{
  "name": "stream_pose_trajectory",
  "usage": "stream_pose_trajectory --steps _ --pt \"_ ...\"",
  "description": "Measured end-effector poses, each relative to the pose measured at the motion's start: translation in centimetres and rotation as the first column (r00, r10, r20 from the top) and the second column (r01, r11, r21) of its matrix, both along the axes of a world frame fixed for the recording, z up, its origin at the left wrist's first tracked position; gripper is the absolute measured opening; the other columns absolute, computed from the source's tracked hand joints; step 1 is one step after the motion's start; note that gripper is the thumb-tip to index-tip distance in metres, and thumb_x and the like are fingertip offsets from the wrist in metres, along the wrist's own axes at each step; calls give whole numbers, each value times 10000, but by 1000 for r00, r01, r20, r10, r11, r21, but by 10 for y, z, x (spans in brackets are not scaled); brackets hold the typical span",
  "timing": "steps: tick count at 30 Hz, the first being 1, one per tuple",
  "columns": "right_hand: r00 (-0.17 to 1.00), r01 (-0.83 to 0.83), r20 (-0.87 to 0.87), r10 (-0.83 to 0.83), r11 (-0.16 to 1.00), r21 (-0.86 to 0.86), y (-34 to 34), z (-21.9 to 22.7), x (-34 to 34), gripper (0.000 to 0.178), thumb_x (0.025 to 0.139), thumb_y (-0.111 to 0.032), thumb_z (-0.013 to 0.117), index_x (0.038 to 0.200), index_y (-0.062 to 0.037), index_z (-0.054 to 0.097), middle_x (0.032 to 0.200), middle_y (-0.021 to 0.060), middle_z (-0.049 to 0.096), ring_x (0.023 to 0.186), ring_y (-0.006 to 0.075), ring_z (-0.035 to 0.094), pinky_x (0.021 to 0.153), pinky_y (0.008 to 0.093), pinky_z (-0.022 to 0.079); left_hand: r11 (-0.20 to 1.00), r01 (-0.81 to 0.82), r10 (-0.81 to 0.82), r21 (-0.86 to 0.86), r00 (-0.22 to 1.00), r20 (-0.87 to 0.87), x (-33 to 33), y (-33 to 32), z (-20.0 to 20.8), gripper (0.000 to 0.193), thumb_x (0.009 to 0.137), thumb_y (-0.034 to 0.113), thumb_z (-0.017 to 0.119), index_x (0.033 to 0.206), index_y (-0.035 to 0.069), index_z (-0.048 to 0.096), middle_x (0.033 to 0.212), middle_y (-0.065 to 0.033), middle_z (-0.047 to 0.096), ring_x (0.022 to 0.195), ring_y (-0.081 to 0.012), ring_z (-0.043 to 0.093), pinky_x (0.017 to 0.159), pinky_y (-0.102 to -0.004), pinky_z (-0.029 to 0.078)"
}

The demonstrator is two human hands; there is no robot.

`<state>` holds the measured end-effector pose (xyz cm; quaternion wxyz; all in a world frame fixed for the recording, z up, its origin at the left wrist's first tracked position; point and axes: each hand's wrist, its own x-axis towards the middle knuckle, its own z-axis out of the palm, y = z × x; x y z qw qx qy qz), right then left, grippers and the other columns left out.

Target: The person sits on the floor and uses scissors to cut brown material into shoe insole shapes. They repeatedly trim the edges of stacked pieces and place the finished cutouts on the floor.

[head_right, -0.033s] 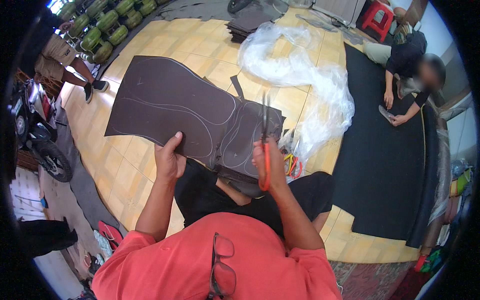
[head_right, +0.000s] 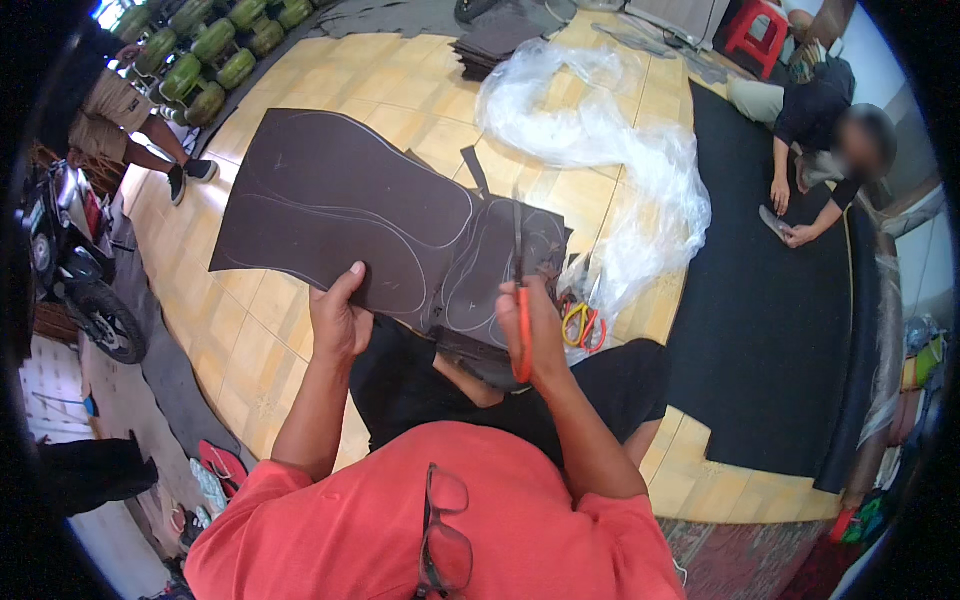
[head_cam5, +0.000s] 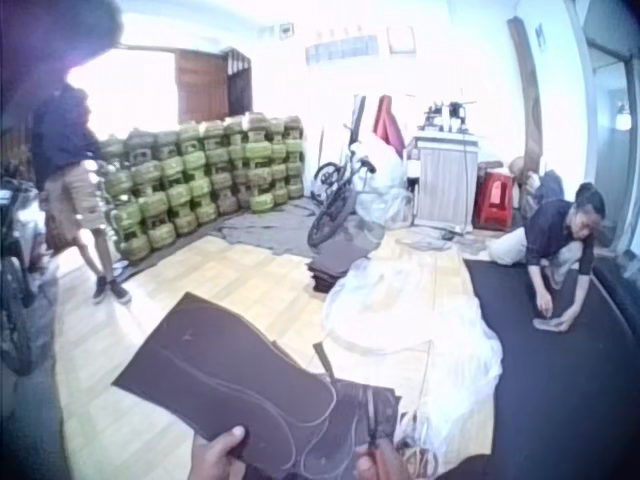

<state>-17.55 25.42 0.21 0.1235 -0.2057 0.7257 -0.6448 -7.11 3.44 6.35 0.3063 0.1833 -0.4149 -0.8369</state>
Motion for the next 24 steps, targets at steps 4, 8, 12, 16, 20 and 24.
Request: stream_pose_trajectory --steps 4,8,12,16,20,24 --pt "999 -48 -20 50 994 102 -8 20 7 302 915 -231 598 1031 40 531 868 187 616 784 278 620 732 367 486 999 32 -32 13 999 7 -1 7 -4 440 870 -17 601 1289 41 478 1197 -96 569 1132 -241 563 984 -394 466" --pt "995 -36 -84 45 994 107 -10 17 -4 305 918 -246 602 1008 39 537 848 187 605 772 279 617 716 366 481 998 58 -59 15 998 21 -9 13 -9 463 868 -20 596 1306 41 457 1210 -105 558 1140 -249 561 988 -410 470" --pt "993 -16 -116 25 997 76 -13 16 -10 309 930 -268 575 975 33 524 827 184 593 751 289 604 704 370 475 995 95 -95 20 995 31 -16 20 -8 416 878 -30 564 1278 37 468 1202 -95 553 1121 -223 565 946 -381 487" --pt "1000 -27 0 27 1000 -8 -11 14 -5 325 954 -309 519 950 17 513 782 161 574 756 283 603 702 376 467 992 120 -120 24 993 20 -18 23 -12 406 878 -27 573 1268 36 479 1188 -94 564 1117 -218 568 948 -374 481" --pt "999 -31 21 31 999 -12 -10 6 -6 362 967 -361 484 922 -3 516 684 100 535 650 210 604 599 350 467 992 126 -127 29 991 32 -16 23 -18 395 881 -19 577 1263 34 488 1178 -91 573 1108 -215 572 948 -372 479" --pt "978 -126 172 115 991 53 5 18 0 405 967 -407 484 866 -17 523 599 39 491 467 127 526 435 286 427 996 93 -94 13 995 41 -16 11 -19 383 886 -7 581 1258 26 499 1175 -87 579 1093 -210 575 947 -372 476"
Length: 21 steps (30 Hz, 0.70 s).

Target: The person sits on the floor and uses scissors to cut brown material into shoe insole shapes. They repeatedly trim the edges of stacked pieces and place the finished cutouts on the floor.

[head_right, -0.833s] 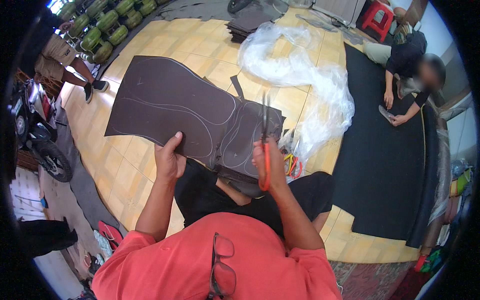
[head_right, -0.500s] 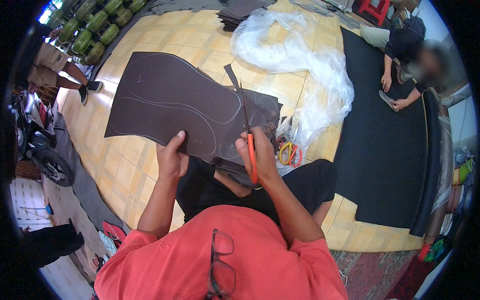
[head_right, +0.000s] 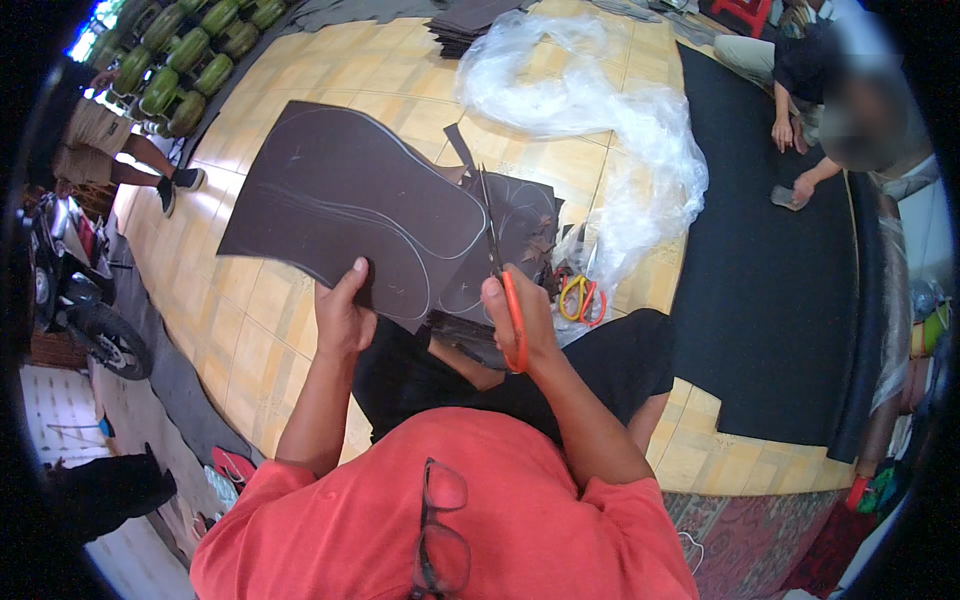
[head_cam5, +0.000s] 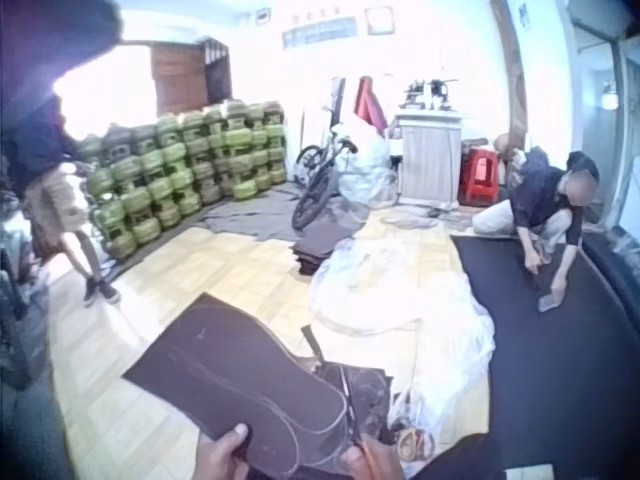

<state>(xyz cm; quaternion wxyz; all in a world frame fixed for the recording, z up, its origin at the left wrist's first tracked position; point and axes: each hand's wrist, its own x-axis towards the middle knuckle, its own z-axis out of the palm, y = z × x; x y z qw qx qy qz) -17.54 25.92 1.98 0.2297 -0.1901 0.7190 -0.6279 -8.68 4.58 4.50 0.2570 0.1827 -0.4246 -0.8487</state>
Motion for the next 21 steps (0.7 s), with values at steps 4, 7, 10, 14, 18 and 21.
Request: stream_pose_trajectory --steps 4,7,10,14,18,21 --pt "995 23 101 -21 1000 -17 12 -16 3 445 971 -443 476 863 -18 550 592 11 485 437 97 501 398 248 423 997 58 -53 -41 993 110 -1 -25 4 392 847 24 623 1226 6 527 1122 -89 604 1034 -207 598 907 -359 487" --pt "993 80 91 -75 995 -53 14 -20 2 408 980 -409 482 878 -19 539 618 23 504 482 99 527 438 250 439 972 211 -171 -105 938 303 8 -48 10 450 758 44 673 1189 -17 559 1051 -92 632 976 -203 614 870 -336 491" --pt "998 1 -64 2 999 39 15 -16 -1 427 1009 -417 415 989 -8 539 680 13 486 550 91 513 524 235 445 874 449 -331 -183 828 453 20 -60 12 517 727 50 688 1220 -23 552 1065 -94 633 980 -199 604 883 -331 481" --pt "955 -8 -297 18 999 36 18 -14 -9 322 961 -313 541 921 3 489 765 147 579 702 265 612 661 353 479 796 590 -424 -135 703 570 25 -66 1 558 695 69 708 1226 -32 567 1053 -89 638 960 -181 597 857 -294 474" --pt "936 -36 -343 78 991 127 23 0 -9 375 933 -341 575 893 12 455 846 200 579 790 333 607 705 383 465 752 650 -467 -111 645 605 19 -63 10 486 687 68 706 1153 -35 618 1002 -73 649 919 -155 596 816 -269 471" --pt "918 -35 -388 75 994 108 25 0 -9 401 921 -355 588 877 14 440 828 202 551 790 343 600 709 387 461 747 652 -454 -128 641 619 18 -64 8 471 685 78 707 1135 -37 630 983 -65 652 898 -146 596 802 -262 471"
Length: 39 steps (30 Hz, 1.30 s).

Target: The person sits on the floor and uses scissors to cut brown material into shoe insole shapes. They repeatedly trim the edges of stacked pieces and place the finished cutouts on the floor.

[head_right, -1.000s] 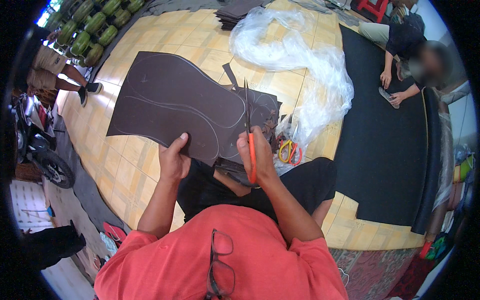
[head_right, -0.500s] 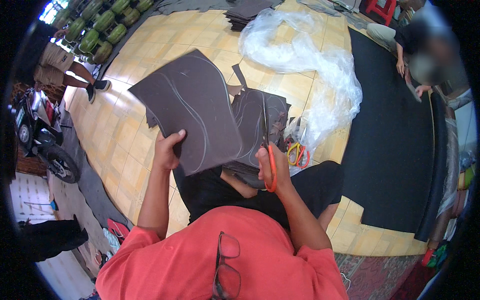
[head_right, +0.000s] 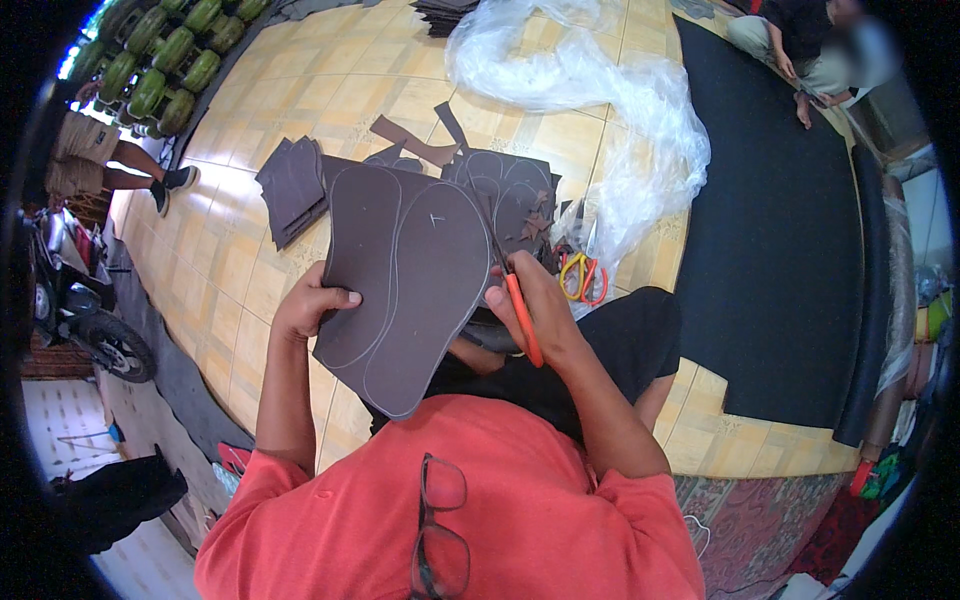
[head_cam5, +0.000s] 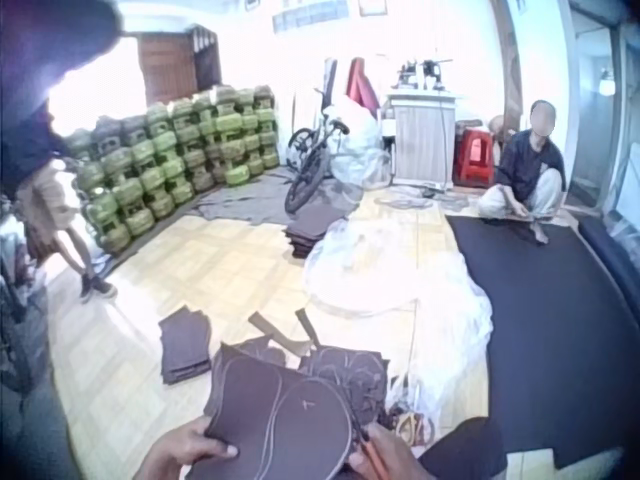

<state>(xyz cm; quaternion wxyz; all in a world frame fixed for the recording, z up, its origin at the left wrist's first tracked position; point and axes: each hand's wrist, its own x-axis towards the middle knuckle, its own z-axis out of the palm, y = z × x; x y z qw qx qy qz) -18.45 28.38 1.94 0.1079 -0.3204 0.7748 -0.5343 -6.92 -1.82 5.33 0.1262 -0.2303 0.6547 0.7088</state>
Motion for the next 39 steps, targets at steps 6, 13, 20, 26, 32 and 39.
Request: stream_pose_trajectory --steps 6,13,20,26,32,39 --pt "999 14 53 -13 1000 -15 5 -5 4 405 909 -353 615 794 -8 436 651 141 480 588 290 494 573 364 416 1000 21 -21 -3 1000 18 -3 -4 8 507 670 79 713 1154 -41 622 998 -68 656 912 -153 602 825 -263 473" --pt "986 -5 167 -1 999 38 17 -10 14 415 939 -308 603 689 -24 433 546 89 379 529 190 375 512 332 361 995 97 -94 -34 993 77 -8 -21 13 541 647 72 717 1166 -42 617 1018 -81 662 930 -168 609 862 -270 465" --pt "983 -3 182 -15 995 97 23 -27 16 377 941 -309 599 740 -9 489 577 109 422 546 186 410 521 341 373 974 214 -201 -70 968 151 -12 -16 2 522 686 104 725 1176 -38 614 1002 -64 654 916 -144 588 837 -257 454" --pt "894 -34 449 -6 996 80 35 -34 13 377 951 -347 573 781 -13 531 557 71 472 551 161 515 526 326 428 940 312 -276 -134 932 236 -16 -7 5 479 708 99 720 1157 -40 626 983 -47 656 914 -124 581 821 -240 445" --pt "651 131 740 169 935 -329 18 -53 3 319 916 -310 570 985 1 584 805 51 607 773 134 602 729 293 485 909 409 -380 -83 893 241 -17 5 -5 497 790 220 738 1197 -35 610 1051 -91 673 977 -189 615 893 -303 466" --pt "673 408 736 71 794 -449 -16 -42 4 306 834 -150 561 1085 26 560 957 77 611 853 142 582 793 282 466 993 106 -115 -47 946 -303 6 28 -63 451 900 251 654 1262 -1 560 1222 -141 597 1063 -225 589 937 -369 485"
